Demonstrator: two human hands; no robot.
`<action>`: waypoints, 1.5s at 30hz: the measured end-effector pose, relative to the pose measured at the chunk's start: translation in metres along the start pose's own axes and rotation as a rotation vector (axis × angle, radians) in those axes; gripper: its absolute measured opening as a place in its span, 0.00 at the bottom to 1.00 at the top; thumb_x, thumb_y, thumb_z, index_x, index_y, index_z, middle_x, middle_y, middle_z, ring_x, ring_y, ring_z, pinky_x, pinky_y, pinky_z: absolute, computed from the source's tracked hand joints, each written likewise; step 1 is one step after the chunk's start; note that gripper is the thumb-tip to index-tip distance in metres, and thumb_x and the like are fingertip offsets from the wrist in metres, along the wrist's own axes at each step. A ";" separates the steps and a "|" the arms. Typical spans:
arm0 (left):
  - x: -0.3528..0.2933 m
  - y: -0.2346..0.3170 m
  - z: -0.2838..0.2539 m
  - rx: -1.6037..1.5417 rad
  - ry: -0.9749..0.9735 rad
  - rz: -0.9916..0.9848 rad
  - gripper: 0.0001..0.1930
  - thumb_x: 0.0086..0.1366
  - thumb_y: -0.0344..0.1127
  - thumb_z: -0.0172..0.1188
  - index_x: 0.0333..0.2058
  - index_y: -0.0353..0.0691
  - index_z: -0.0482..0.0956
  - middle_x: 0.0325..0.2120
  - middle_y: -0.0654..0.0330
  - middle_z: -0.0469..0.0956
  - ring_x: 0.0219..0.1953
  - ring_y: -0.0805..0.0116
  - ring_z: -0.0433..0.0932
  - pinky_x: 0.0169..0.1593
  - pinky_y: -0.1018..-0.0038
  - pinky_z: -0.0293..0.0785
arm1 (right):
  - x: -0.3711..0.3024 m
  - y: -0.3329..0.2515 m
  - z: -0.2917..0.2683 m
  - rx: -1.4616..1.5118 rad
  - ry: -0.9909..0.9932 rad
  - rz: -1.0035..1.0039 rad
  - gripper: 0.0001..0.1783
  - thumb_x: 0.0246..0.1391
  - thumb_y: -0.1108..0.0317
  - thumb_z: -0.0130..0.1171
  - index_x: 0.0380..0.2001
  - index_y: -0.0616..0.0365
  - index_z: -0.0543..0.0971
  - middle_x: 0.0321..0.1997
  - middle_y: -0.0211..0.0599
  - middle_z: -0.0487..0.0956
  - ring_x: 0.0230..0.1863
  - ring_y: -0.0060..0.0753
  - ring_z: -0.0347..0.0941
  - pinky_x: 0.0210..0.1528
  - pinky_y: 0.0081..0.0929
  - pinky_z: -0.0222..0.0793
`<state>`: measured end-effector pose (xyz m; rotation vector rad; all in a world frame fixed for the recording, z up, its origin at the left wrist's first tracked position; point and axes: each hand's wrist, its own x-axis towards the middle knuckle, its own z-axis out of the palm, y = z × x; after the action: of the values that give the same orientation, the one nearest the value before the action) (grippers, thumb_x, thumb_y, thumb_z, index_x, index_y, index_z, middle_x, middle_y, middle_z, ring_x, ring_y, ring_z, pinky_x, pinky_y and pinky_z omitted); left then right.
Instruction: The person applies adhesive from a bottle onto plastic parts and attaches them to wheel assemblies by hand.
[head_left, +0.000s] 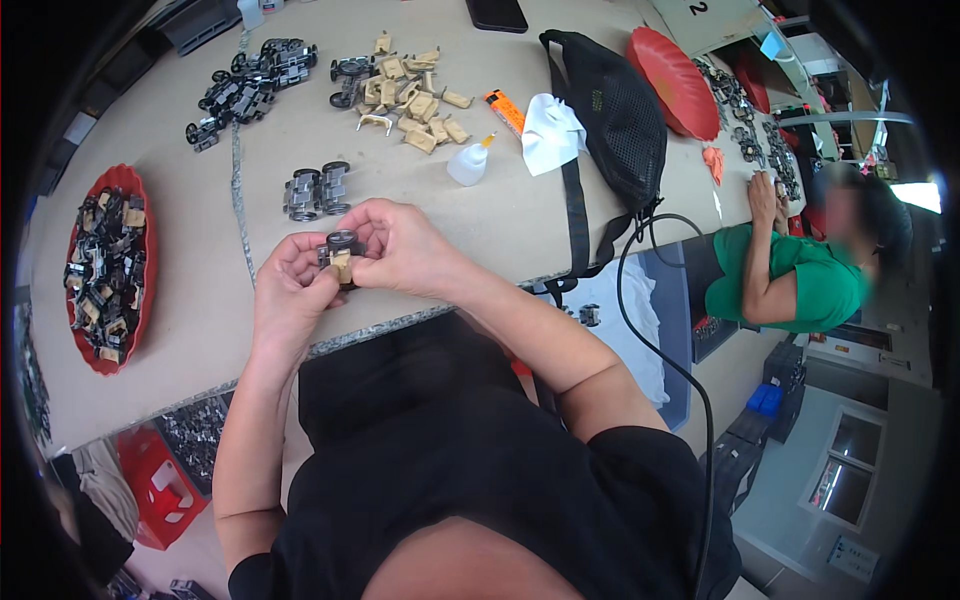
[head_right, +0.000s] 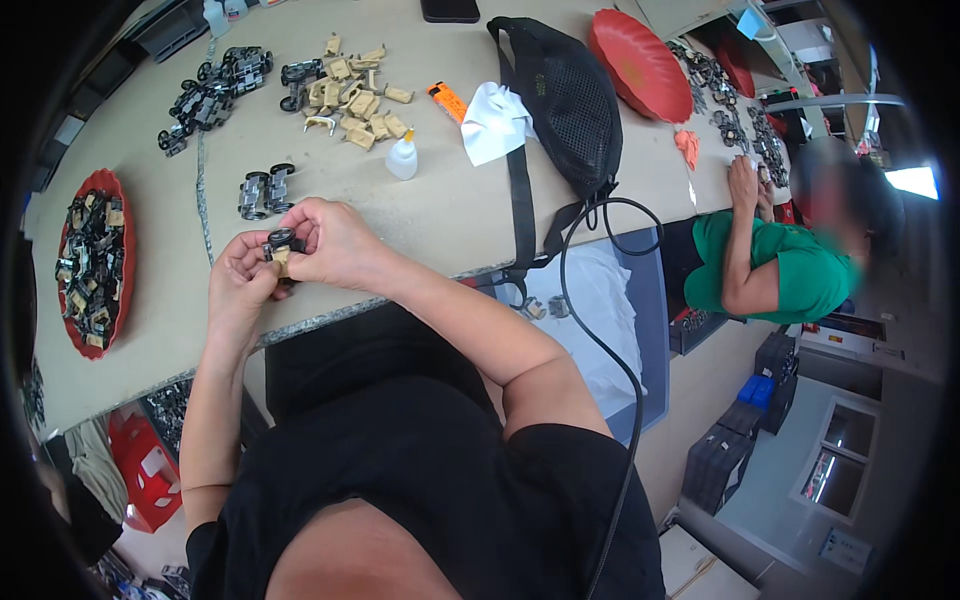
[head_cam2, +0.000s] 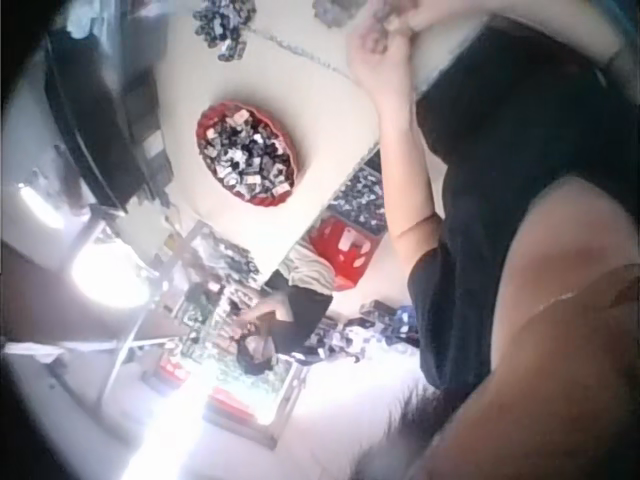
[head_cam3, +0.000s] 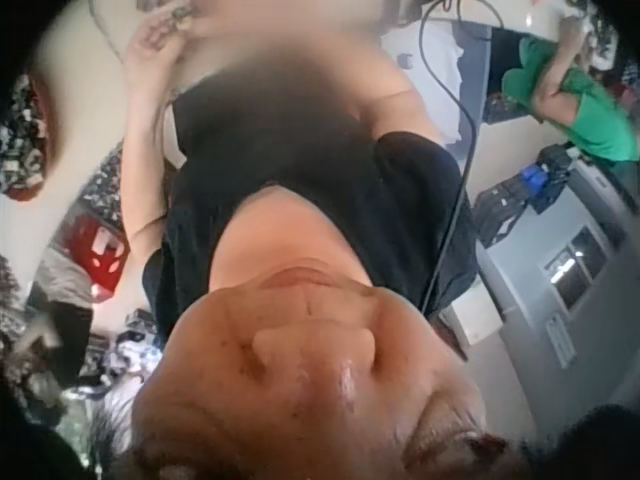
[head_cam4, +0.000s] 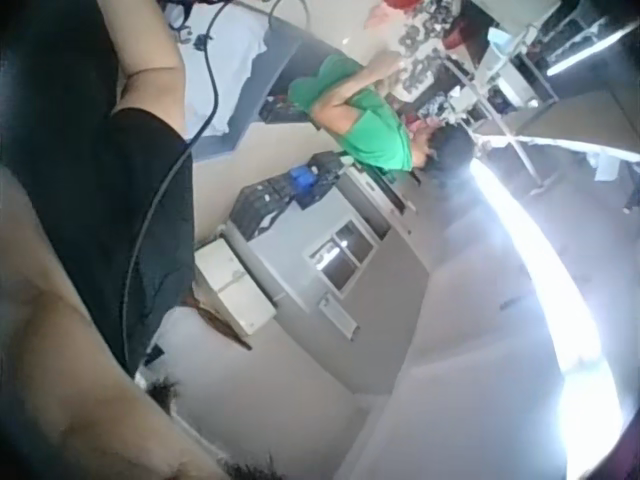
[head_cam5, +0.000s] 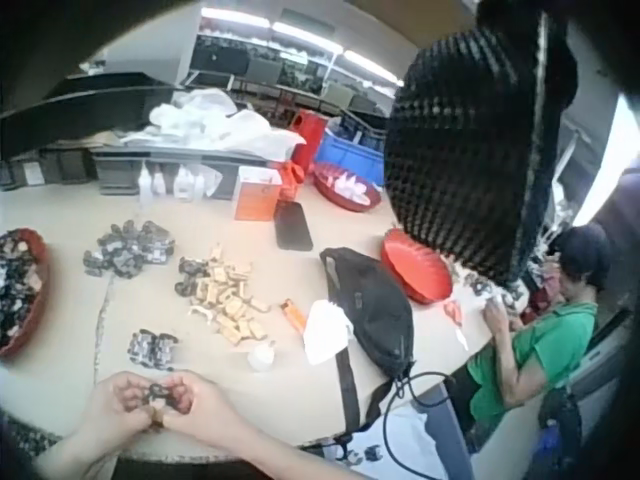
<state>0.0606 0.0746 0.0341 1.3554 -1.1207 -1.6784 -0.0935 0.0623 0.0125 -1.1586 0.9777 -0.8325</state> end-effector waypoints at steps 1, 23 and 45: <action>0.000 -0.001 0.000 -0.035 0.009 0.010 0.13 0.52 0.20 0.48 0.39 0.32 0.66 0.27 0.61 0.73 0.20 0.82 0.69 0.23 0.87 0.68 | 0.000 0.000 0.000 -0.008 0.008 0.008 0.20 0.34 0.78 0.58 0.36 0.67 0.68 0.28 0.30 0.72 0.24 0.11 0.64 0.25 0.10 0.62; 0.001 -0.005 -0.005 -0.053 -0.019 0.034 0.13 0.52 0.21 0.50 0.39 0.31 0.66 0.28 0.59 0.73 0.22 0.81 0.71 0.24 0.87 0.69 | 0.001 0.001 0.001 -0.060 0.020 -0.024 0.22 0.33 0.73 0.59 0.36 0.68 0.68 0.27 0.31 0.71 0.24 0.13 0.63 0.26 0.11 0.62; 0.000 -0.005 -0.003 -0.033 -0.010 0.061 0.13 0.53 0.21 0.50 0.39 0.30 0.66 0.27 0.59 0.73 0.22 0.81 0.71 0.24 0.87 0.70 | 0.002 0.001 0.001 -0.076 0.024 -0.025 0.26 0.31 0.69 0.65 0.36 0.67 0.68 0.28 0.31 0.70 0.25 0.14 0.63 0.27 0.12 0.63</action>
<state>0.0634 0.0756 0.0294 1.2810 -1.1238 -1.6547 -0.0923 0.0613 0.0116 -1.2305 1.0232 -0.8372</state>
